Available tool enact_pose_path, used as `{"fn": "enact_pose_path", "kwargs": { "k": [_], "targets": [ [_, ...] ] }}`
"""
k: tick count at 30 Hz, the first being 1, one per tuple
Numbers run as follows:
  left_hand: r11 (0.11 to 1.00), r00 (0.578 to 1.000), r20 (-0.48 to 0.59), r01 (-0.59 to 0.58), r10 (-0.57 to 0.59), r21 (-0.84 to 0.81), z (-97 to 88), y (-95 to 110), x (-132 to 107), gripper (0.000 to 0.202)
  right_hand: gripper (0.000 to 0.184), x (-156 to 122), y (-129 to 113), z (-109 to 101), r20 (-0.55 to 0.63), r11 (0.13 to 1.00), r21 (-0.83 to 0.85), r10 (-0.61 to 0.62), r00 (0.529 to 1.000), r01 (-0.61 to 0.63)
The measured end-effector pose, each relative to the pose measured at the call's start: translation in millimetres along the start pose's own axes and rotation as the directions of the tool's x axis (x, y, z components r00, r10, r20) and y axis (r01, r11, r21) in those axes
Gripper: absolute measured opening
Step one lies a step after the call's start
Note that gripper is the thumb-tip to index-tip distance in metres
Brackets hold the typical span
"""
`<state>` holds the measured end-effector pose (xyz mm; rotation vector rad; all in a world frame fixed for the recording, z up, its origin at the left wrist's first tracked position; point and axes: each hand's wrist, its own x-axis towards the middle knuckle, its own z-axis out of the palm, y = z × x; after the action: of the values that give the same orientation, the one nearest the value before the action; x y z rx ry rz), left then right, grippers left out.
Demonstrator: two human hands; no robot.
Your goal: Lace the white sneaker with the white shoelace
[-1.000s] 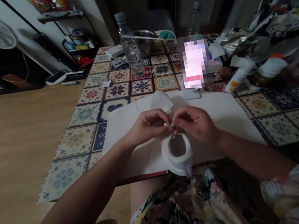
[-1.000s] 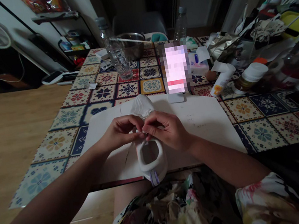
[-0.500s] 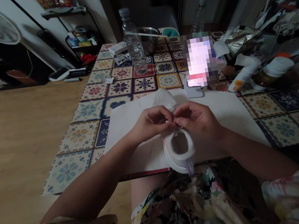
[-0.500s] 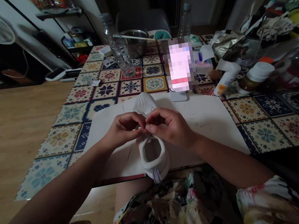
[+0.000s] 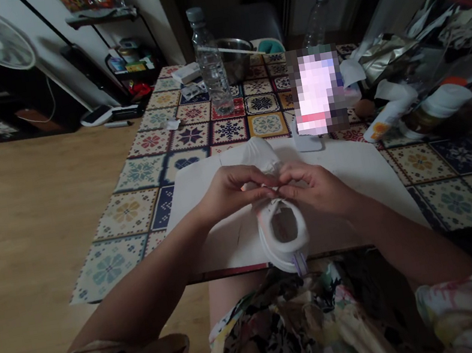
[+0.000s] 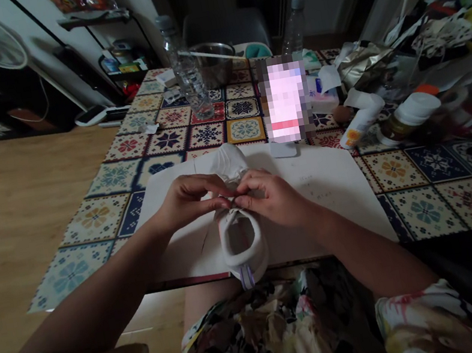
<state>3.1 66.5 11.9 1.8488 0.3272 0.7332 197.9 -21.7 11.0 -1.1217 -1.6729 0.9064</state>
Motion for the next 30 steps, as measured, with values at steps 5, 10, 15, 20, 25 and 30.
{"fn": "enact_pose_path", "kwargs": {
  "k": [5,10,15,20,25,30],
  "targets": [
    [0.997,1.000,-0.007,-0.030,0.031,0.068,-0.3,0.4,-0.5,0.033,0.027,1.0,-0.6,-1.7,0.233,0.909,0.324,0.191,0.954,-0.261],
    [0.999,0.998,-0.052,0.025,-0.023,0.036,3.4,2.0,-0.8,0.038,0.017,-0.9,-6.7,0.3,0.203,0.974,0.175,0.108,0.973,-0.145],
    [0.993,0.994,-0.040,0.098,-0.101,-0.066,6.9,-0.3,0.6,0.044,0.008,-6.1,-7.4,8.2,-0.091,0.941,-0.249,-0.260,0.961,0.230],
    [0.994,0.996,0.020,0.093,-0.092,-0.051,1.6,-2.0,2.8,0.039,0.009,-7.2,-6.9,6.8,-0.011,0.733,-0.504,-0.534,0.846,0.456],
    [0.997,0.994,0.108,-0.043,0.035,0.071,-5.5,-5.1,4.2,0.034,0.005,-4.6,-10.8,1.2,0.001,0.814,-0.284,-0.528,0.849,0.507],
    [0.953,0.983,0.064,-0.183,0.172,0.243,-6.3,-13.1,6.1,0.027,0.011,-4.4,-15.6,-0.9,0.142,0.831,-0.125,-0.525,0.839,0.542]
  ]
}}
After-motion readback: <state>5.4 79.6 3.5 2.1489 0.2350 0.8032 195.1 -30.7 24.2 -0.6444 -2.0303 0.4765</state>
